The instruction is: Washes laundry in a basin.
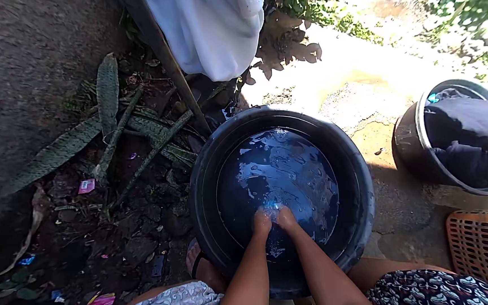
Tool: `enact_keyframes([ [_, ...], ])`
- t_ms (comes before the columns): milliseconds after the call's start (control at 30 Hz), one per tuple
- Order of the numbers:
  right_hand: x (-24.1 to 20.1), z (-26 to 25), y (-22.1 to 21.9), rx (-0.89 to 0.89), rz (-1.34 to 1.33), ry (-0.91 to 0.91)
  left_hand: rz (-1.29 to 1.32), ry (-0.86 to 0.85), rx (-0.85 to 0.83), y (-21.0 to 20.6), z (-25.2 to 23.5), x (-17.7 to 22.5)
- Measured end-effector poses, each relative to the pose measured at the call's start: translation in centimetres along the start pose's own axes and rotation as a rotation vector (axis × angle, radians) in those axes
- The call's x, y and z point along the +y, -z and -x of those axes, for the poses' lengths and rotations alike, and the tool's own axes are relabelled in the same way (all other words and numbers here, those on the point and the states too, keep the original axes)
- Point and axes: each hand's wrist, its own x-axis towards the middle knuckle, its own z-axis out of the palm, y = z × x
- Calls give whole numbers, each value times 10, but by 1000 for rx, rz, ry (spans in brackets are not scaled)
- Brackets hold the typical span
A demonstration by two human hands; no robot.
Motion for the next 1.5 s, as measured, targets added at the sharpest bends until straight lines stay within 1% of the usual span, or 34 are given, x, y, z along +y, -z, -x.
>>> enact_keyframes([
  [33, -3, 2, 0, 3, 65, -7, -84, -10, -5, 2, 4, 4],
  [67, -3, 0, 1, 10, 56, -32, -125, 1, -18, 5, 6, 9],
  [167, 5, -10, 2, 1, -188, -72, 66, 63, 24, 7, -4, 10],
  [233, 11, -15, 0, -35, -334, -91, 145, 75, 15, 7, -11, 7],
  [300, 10, -16, 3, -60, -369, -71, 179, 89, -9, 5, -13, 5],
  [333, 6, -16, 4, -77, -320, -47, 188, 98, -8, 3, -13, 4],
  [400, -6, -12, 1, -65, -96, -14, 184, 111, 10, 0, -13, 3],
  [467, -15, -6, -2, -44, 131, -43, 182, 110, 11, -3, -13, 1],
  [500, -16, -2, -3, -43, 180, -56, 186, 105, 5, -4, -14, 0],
  [567, -13, -1, -4, -38, 165, -65, 210, 77, -1, -6, -14, -3],
  [600, -8, -3, -5, -25, 105, -58, 246, 60, -1, -8, -14, -4],
  [633, -1, -6, -7, 0, -9, -44, 301, 45, 2, -9, -15, -6],
  [700, 8, -11, -10, 65, -353, -46, 454, 11, -14, -8, -20, -5],
  [733, 8, -11, -9, 62, -506, -73, 532, -8, -40, -4, -21, -3],
  [800, 8, -8, 1, -33, -687, -144, 637, -50, -99, 1, -22, 0],
  [867, 9, -6, 14, -132, -716, -169, 683, -79, -122, 3, -22, 1],
  [900, 9, -5, 19, -162, -664, -160, 658, -79, -131, 4, -20, 0],
  [933, 10, -4, 22, -195, -568, -137, 580, -74, -141, 5, -19, -1],
  [1000, 11, -2, 25, -250, -299, -82, 301, -63, -145, 5, -15, -6],
  [1100, 14, 9, 9, -227, 58, -49, -55, -17, -163, 0, 6, -10],
  [1167, 16, 22, -9, -215, 200, -72, -202, 38, -165, -5, 21, -11],
  [1233, 15, 34, -20, -186, 220, -80, -263, 48, -146, -6, 30, -13],
  [1267, 14, 40, -21, -157, 161, -68, -266, 27, -136, -3, 33, -13],
  [1300, 12, 45, -19, -125, 41, -51, -220, -6, -121, 1, 34, -14],
  [1367, 5, 53, -10, -69, -303, -3, 30, -117, -91, 16, 31, -13],
  [1400, -2, 58, 1, -75, -437, 29, 172, -180, -84, 25, 32, -8],
  [1433, -9, 64, 13, -86, -525, 69, 284, -239, -99, 38, 38, -1],
  [1500, -19, 78, 38, -82, -596, 172, 394, -314, -147, 64, 55, 14],
])
